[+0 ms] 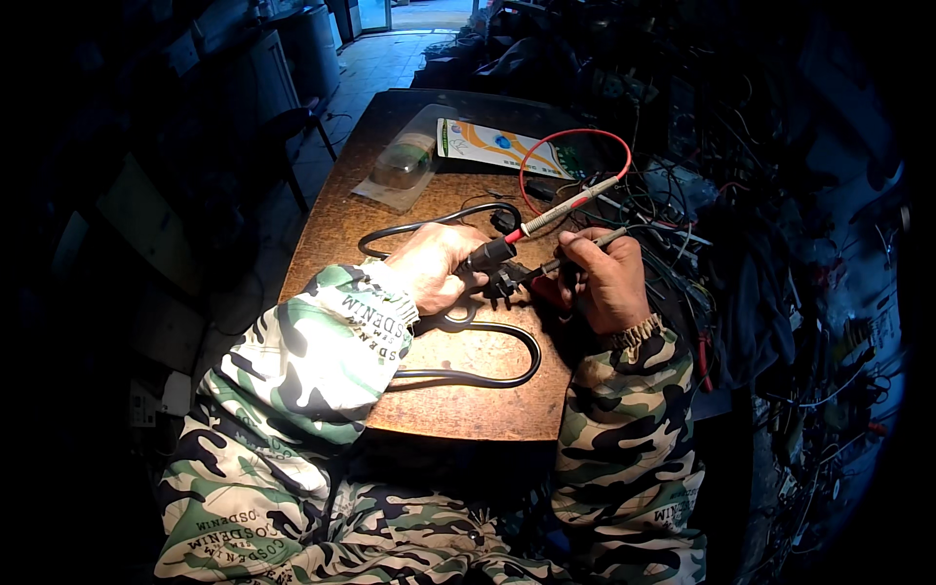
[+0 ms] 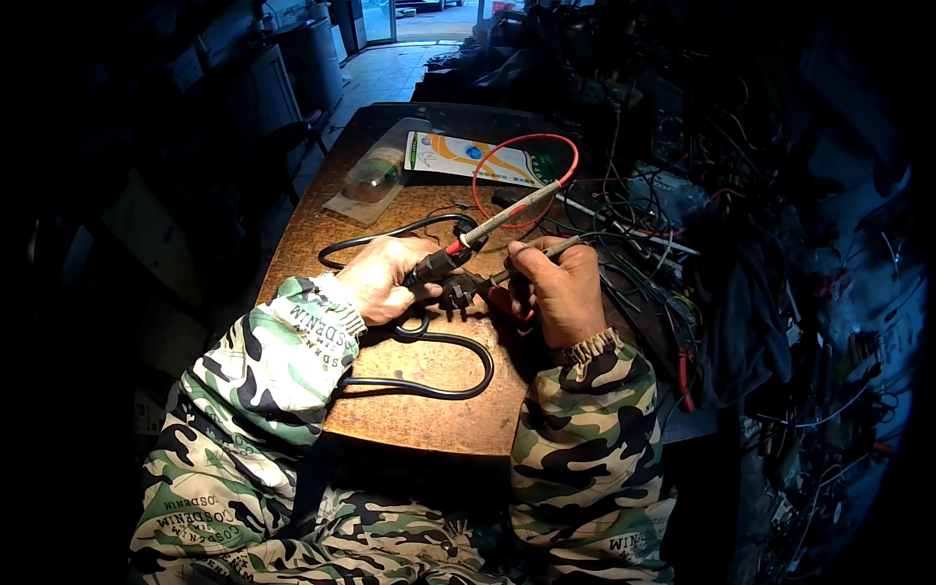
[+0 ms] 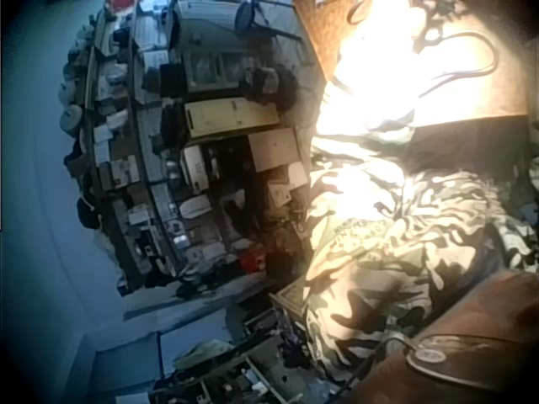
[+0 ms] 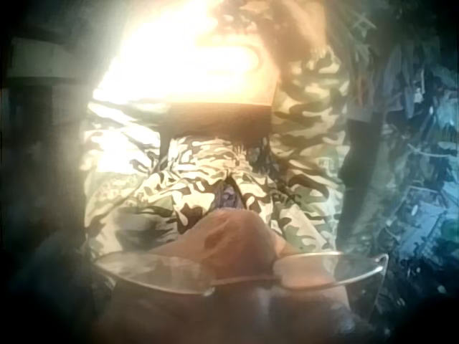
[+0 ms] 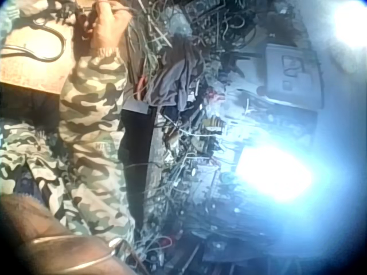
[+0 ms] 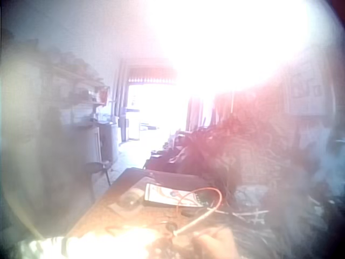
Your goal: The person tests a black power cord and plug using a test light. They connect the test light to the plug prongs and observe the indicator. The person also handles a product box and a small plastic bag on the cluttered workbench.
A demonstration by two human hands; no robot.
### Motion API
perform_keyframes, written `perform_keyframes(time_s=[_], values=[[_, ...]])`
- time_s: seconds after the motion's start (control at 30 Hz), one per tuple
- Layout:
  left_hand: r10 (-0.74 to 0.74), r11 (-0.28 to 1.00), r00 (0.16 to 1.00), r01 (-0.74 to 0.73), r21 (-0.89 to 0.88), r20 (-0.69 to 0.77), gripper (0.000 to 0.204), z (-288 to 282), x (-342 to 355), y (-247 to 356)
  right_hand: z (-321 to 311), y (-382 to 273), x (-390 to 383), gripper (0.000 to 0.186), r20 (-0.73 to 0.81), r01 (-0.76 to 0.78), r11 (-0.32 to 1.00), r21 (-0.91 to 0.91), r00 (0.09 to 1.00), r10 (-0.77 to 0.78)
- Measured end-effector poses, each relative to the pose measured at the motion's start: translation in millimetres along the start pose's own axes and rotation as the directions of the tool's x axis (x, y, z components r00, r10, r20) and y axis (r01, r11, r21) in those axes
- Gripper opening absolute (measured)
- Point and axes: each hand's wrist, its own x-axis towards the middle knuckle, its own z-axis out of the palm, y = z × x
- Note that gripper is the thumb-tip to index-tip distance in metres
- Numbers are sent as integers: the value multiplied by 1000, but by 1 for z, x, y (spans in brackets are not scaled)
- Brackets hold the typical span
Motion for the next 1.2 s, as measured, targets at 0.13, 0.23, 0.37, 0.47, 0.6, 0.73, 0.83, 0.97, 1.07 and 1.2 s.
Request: perform_keyframes(time_s=[0.13, 0.23, 0.37, 0.47, 0.6, 0.73, 0.83, 0.97, 1.07, 1.2], values=[[-16, 1000, 1000, 16, 9, 5, 23, -4, -2, 4, -4, 3, 3, 20, 36, -24, 997, -74, 999, 26], [-37, 999, 999, 37, -8, 7, 22, -2, 0, 5, -3, 0, 2, 21, 6, -14, 984, -177, 1000, 15], [-22, 1000, 1000, 22, -19, 0, 22, -2, -1, 2, -1, -3, 2, 20, -112, 11, 991, 132, 994, 4], [-34, 999, 999, 34, -32, 13, 21, -5, -2, 8, 6, -3, -1, 19, -19, 40, 998, 56, 999, -39], [-24, 999, 1000, 24, -26, 8, 21, -3, -1, 4, 5, -1, -2, 18, 30, 22, 999, -46, 999, -21], [-73, 997, 997, 73, 6, 23, 22, -6, 0, 12, 8, 0, -2, 17, 7, 11, 990, -139, 1000, -10], [-45, 999, 999, 45, -11, 7, 22, -4, -1, 8, 6, 4, 0, 18, -34, 77, 994, -82, 996, -80], [-56, 998, 998, 56, -19, 19, 24, -1, 2, 8, 4, -2, -5, 21, 85, 32, 996, -79, 996, -26], [-63, 998, 998, 63, 12, 21, 22, -4, 0, 8, 10, -5, -7, 25, 153, 50, 992, -116, 988, -32], [-72, 997, 997, 71, 20, 20, 16, -5, -1, 6, 11, -2, -7, 24, 152, 92, 968, -232, 987, -57]])
